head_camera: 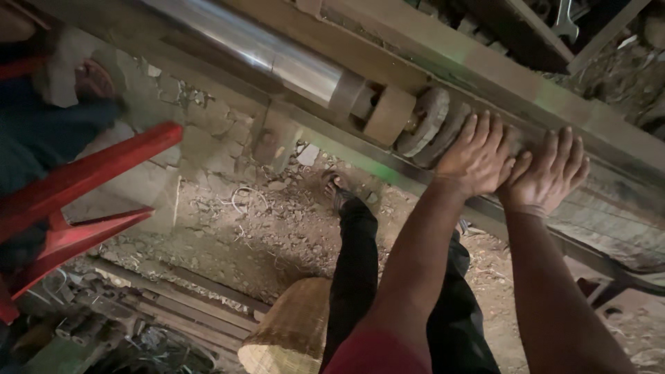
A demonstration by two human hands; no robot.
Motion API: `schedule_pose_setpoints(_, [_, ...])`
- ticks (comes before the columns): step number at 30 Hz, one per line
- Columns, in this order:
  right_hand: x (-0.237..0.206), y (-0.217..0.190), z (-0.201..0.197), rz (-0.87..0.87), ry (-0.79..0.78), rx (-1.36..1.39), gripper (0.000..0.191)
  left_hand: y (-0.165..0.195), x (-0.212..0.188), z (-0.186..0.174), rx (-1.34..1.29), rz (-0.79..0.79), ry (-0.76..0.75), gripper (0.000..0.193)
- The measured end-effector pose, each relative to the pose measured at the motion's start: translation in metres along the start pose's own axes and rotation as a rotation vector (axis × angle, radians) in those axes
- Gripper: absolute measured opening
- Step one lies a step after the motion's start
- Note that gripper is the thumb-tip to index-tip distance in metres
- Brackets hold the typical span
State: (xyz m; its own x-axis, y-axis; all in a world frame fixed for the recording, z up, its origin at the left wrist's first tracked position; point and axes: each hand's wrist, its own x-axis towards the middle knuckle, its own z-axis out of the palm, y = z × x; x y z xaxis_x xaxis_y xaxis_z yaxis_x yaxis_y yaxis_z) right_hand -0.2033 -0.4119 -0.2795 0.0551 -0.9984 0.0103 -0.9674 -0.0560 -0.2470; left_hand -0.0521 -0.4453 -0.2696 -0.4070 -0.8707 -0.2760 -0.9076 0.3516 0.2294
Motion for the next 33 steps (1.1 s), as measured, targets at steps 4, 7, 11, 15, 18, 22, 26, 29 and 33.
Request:
schedule_pose_setpoints(4, [-0.002, 0.002, 0.002, 0.027, 0.0, 0.002, 0.051, 0.001, 0.0, 0.003, 0.023, 0.002, -0.026, 0.066])
schedule_pose_setpoints(7, [-0.003, 0.003, 0.005, 0.003, 0.031, -0.013, 0.049, 0.001, -0.001, 0.004, -0.04, 0.008, 0.015, 0.066])
schedule_pose_setpoints(11, [-0.005, 0.006, 0.007, 0.014, 0.02, -0.01, 0.048, 0.002, -0.001, 0.003, 0.016, 0.013, -0.016, 0.066])
schedule_pose_setpoints(15, [-0.006, 0.008, 0.009, -0.02, 0.047, -0.016, 0.045, 0.002, -0.002, 0.0, 0.025, 0.006, -0.001, 0.066])
schedule_pose_setpoints(18, [-0.007, 0.01, 0.01, 0.003, 0.043, -0.045, 0.048, 0.003, -0.003, 0.0, 0.02, -0.017, -0.026, 0.066])
schedule_pose_setpoints(22, [-0.008, 0.01, 0.01, -0.026, 0.065, -0.006, 0.047, 0.005, 0.003, 0.002, 0.056, 0.009, -0.119, 0.066])
schedule_pose_setpoints(26, [-0.007, 0.008, 0.01, 0.051, 0.059, -0.032, 0.047, 0.0, 0.003, -0.005, -0.037, 0.007, -0.018, 0.072])
schedule_pose_setpoints(29, [-0.007, 0.007, 0.008, 0.032, 0.072, -0.026, 0.045, -0.02, -0.023, -0.014, -0.172, -0.098, 0.003, 0.071])
schedule_pose_setpoints(33, [-0.007, 0.005, 0.005, 0.022, 0.08, -0.064, 0.046, -0.067, -0.076, -0.016, -0.369, -0.528, 0.142, 0.086])
